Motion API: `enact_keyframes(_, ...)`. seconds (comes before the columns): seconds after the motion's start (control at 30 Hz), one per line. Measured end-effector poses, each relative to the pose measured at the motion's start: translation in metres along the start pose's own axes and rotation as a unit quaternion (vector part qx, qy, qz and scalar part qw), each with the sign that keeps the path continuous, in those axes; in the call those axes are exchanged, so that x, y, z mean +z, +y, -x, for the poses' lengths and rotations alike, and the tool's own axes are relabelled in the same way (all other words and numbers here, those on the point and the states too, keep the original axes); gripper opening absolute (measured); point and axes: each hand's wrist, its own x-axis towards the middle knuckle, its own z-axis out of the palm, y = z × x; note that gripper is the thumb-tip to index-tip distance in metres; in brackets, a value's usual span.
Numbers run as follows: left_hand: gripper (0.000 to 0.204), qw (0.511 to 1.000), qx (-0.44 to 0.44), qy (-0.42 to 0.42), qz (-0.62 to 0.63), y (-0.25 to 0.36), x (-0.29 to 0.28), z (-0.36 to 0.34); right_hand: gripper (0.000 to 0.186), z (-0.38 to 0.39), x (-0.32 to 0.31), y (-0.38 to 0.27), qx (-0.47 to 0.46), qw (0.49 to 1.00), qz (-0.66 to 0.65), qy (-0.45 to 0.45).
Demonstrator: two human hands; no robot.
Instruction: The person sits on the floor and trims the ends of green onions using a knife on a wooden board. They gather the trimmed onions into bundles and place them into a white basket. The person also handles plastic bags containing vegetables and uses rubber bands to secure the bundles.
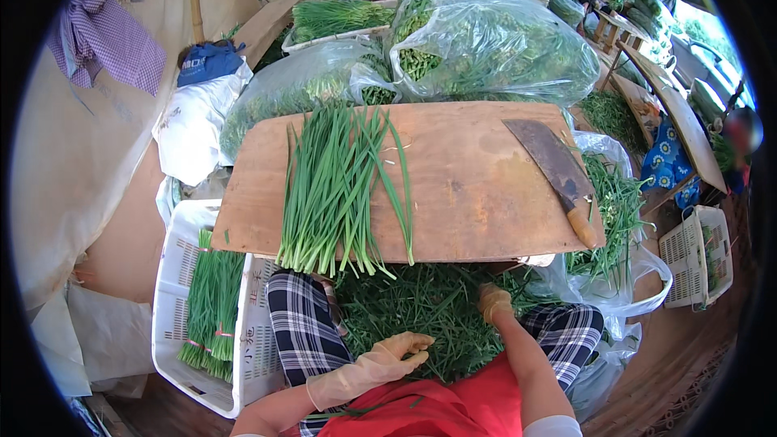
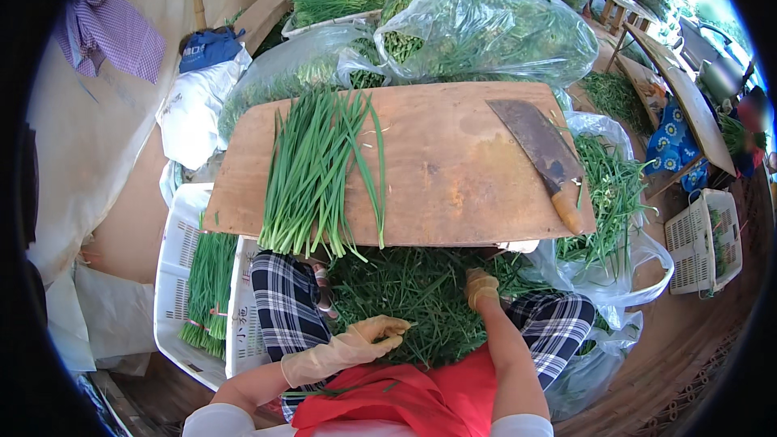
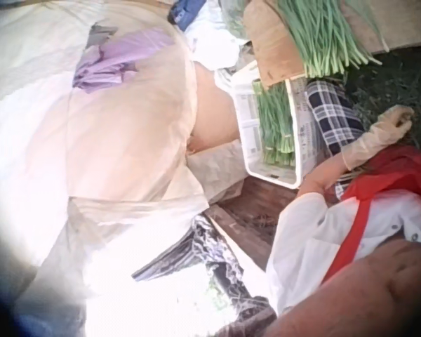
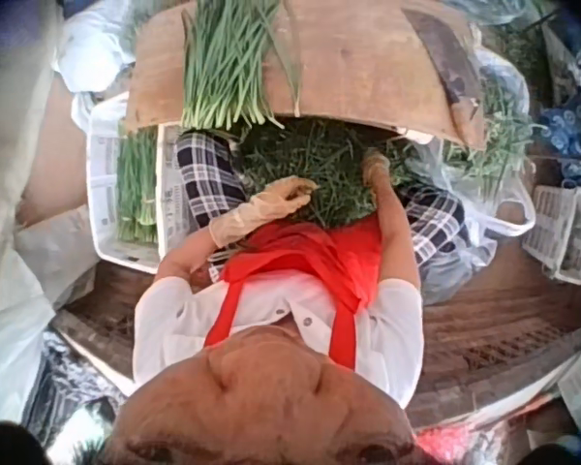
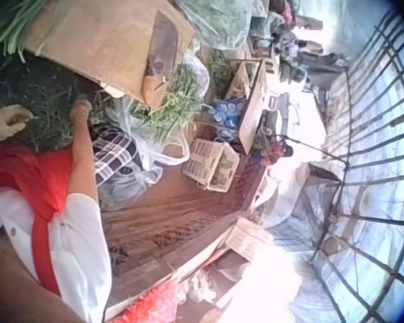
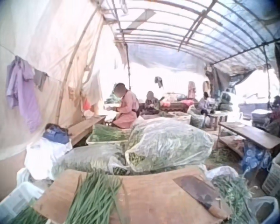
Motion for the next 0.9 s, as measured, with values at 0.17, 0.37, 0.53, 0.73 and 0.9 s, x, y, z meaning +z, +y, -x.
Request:
enact_keyframes(0.17,0.038,0.998,-0.02,-0.039,-0.044,0.016,0.009,-0.007,0.028,0.007,0.013,-0.006,-0.01,1.0,0.026,0.005)
enact_keyframes(0.37,0.037,0.999,0.028,-0.009,-0.02,-0.017,0.012,-0.006,0.015,0.016,0.012,0.029,-0.005,0.987,-0.136,0.088)
enact_keyframes(0.53,0.044,0.973,-0.175,-0.006,0.15,-0.014,0.014,-0.03,0.024,0.072,-0.062,0.0,-0.113,0.973,-0.083,0.183)
enact_keyframes(0.73,0.045,0.824,-0.328,-0.105,0.45,-0.036,0.034,-0.04,0.038,0.228,-0.084,-0.085,-0.404,0.837,-0.283,0.238)
enact_keyframes(0.9,0.034,0.858,-0.267,-0.109,0.425,-0.026,0.026,-0.028,0.04,0.255,-0.067,-0.078,-0.371,0.805,-0.413,0.211)
